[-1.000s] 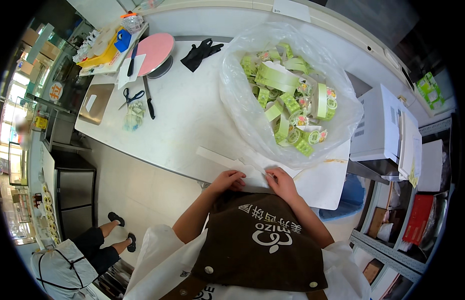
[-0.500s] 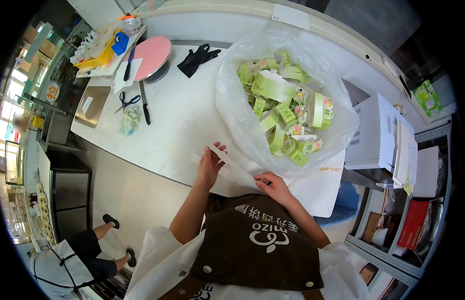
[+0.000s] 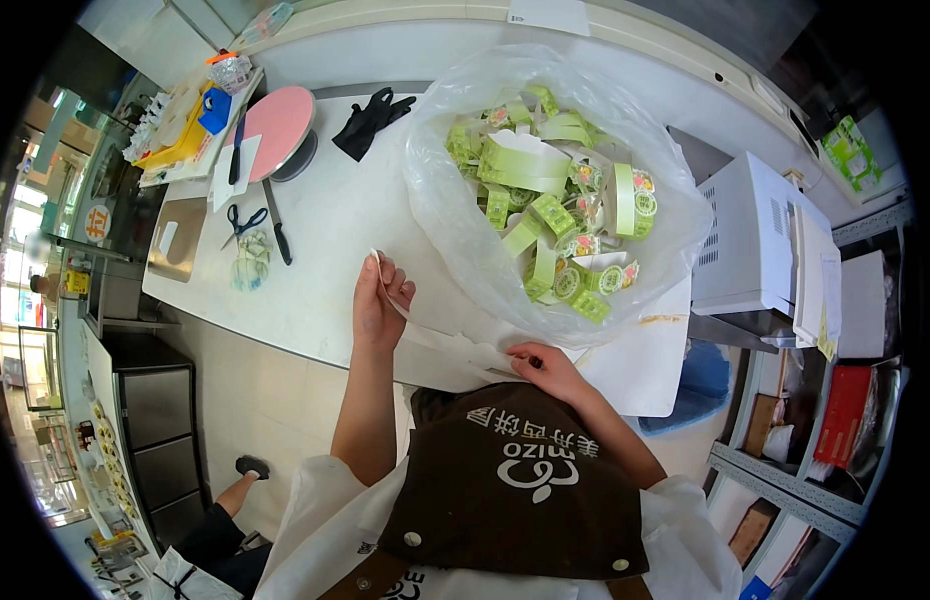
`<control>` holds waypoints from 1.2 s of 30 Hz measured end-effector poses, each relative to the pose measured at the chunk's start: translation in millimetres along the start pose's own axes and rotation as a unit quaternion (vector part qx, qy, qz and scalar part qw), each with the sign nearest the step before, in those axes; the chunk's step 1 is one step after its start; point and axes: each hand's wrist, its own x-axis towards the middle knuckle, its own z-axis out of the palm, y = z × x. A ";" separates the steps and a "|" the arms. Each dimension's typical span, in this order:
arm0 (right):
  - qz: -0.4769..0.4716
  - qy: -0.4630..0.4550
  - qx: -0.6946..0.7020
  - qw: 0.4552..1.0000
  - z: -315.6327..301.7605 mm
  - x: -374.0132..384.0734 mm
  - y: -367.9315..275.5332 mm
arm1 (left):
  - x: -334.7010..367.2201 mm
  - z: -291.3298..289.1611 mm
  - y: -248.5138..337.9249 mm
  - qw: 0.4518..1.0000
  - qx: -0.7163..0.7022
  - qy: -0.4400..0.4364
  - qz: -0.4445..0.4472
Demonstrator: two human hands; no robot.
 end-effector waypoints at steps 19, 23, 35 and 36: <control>0.011 -0.016 0.103 0.994 -35.6 -10.4 -11.4 | -19.7 41.4 60.8 0.959 -0.197 -0.175 0.103; 0.008 0.061 0.214 0.975 -62.4 -24.5 -40.5 | -28.5 39.8 61.6 0.981 -0.083 -0.136 0.108; -0.197 -0.151 0.495 0.833 -78.3 -55.9 -109.5 | -48.1 89.6 21.4 0.944 0.313 -0.041 0.099; -0.193 -0.170 0.471 0.844 -77.2 -56.9 -110.2 | -49.1 93.4 20.6 0.944 0.314 -0.044 0.094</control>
